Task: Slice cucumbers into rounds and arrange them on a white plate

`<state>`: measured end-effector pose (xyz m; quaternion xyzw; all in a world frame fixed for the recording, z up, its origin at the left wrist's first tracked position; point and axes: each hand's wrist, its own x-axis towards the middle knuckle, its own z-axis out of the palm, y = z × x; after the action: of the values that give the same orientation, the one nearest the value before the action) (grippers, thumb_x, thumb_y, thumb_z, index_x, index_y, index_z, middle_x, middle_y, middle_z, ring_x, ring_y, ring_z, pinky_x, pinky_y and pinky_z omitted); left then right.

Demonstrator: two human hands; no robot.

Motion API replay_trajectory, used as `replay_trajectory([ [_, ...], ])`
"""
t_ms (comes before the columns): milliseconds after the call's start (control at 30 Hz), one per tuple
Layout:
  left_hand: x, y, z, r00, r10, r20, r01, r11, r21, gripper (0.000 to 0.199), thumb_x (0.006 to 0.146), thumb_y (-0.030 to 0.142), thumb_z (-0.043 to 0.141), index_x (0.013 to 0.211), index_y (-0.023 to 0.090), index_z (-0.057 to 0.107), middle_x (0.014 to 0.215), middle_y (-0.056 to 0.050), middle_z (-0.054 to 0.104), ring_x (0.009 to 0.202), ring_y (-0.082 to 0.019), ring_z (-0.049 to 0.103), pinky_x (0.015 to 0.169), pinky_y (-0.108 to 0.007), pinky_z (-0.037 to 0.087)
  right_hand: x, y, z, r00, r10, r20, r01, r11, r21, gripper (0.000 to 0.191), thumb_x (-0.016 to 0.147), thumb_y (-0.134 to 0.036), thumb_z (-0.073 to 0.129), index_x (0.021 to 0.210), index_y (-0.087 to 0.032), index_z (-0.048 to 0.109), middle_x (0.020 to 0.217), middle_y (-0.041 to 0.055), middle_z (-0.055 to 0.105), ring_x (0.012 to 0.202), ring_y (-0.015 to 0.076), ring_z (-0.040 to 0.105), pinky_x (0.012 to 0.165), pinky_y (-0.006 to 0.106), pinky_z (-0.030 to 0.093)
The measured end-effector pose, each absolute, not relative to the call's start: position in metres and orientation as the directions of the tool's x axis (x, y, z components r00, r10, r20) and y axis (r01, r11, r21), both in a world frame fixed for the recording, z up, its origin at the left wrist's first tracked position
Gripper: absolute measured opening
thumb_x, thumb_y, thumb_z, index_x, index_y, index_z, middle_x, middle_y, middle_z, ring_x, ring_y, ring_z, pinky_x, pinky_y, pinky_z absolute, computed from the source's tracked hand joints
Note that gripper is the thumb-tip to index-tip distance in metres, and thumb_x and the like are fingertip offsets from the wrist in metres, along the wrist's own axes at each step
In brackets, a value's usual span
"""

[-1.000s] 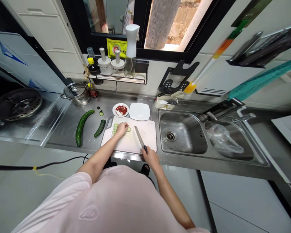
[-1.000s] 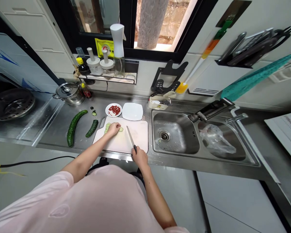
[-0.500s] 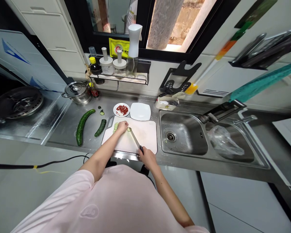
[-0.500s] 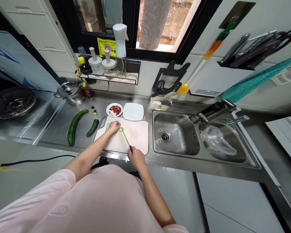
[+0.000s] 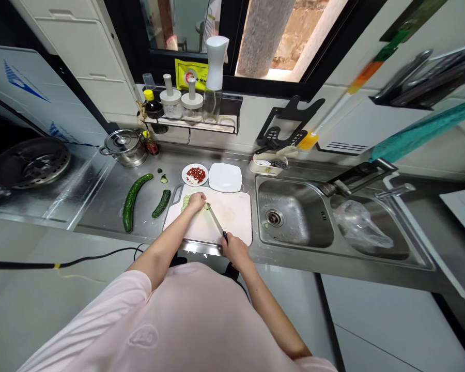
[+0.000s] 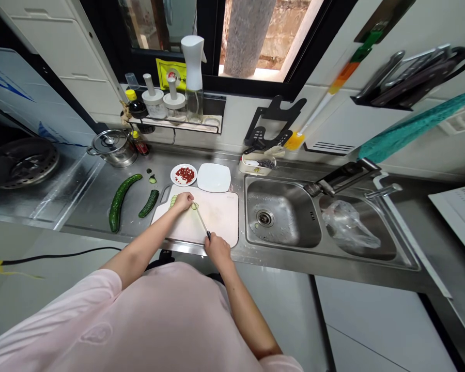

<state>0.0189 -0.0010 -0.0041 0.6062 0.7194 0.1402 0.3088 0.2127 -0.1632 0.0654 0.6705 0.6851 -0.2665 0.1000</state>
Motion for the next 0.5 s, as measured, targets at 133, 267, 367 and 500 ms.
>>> replay_trajectory([
  [133,0.0200,-0.0009,0.0000,-0.082,0.950,-0.303,0.796,0.245,0.554,0.015,0.070,0.015,0.065,0.084,0.020,0.068,0.087,-0.002,0.070,0.081,-0.014,0.060,0.071,-0.022,0.041,0.2107,-0.1592,0.0683,-0.086,0.851,-0.519,0.973,-0.040,-0.226,0.033,0.094,-0.038,0.032,0.105,-0.018,0.056,0.098,0.0117,0.067,0.093,0.0243,0.063,0.074,0.031,0.041],
  [267,0.0204,-0.0001,0.0002,-0.087,0.947,-0.308,0.807,0.248,0.537,0.014,0.071,0.015,0.065,0.084,0.021,0.067,0.087,-0.001,0.070,0.082,-0.013,0.060,0.071,-0.021,0.040,0.2107,-0.1560,0.0676,-0.092,0.843,-0.531,0.974,-0.035,-0.223,0.035,0.094,-0.038,0.031,0.106,-0.017,0.056,0.099,0.0131,0.067,0.094,0.0258,0.063,0.075,0.033,0.042],
  [367,0.0202,0.0002,-0.0012,-0.080,0.950,-0.302,0.808,0.240,0.538,0.013,0.071,0.016,0.065,0.083,0.020,0.067,0.086,-0.001,0.070,0.080,-0.014,0.060,0.070,-0.021,0.040,0.2094,-0.1554,0.0664,-0.089,0.842,-0.532,0.976,-0.034,-0.217,0.035,0.094,-0.038,0.031,0.107,-0.017,0.056,0.100,0.0134,0.067,0.095,0.0254,0.063,0.076,0.033,0.042],
  [500,0.0196,0.0001,-0.0034,-0.079,0.952,-0.295,0.804,0.236,0.545,0.014,0.071,0.015,0.065,0.084,0.020,0.067,0.087,-0.002,0.070,0.081,-0.014,0.060,0.070,-0.022,0.040,0.2067,-0.1555,0.0662,-0.083,0.843,-0.531,0.977,-0.036,-0.210,0.035,0.094,-0.038,0.031,0.107,-0.017,0.056,0.100,0.0137,0.067,0.095,0.0251,0.063,0.076,0.032,0.042],
])
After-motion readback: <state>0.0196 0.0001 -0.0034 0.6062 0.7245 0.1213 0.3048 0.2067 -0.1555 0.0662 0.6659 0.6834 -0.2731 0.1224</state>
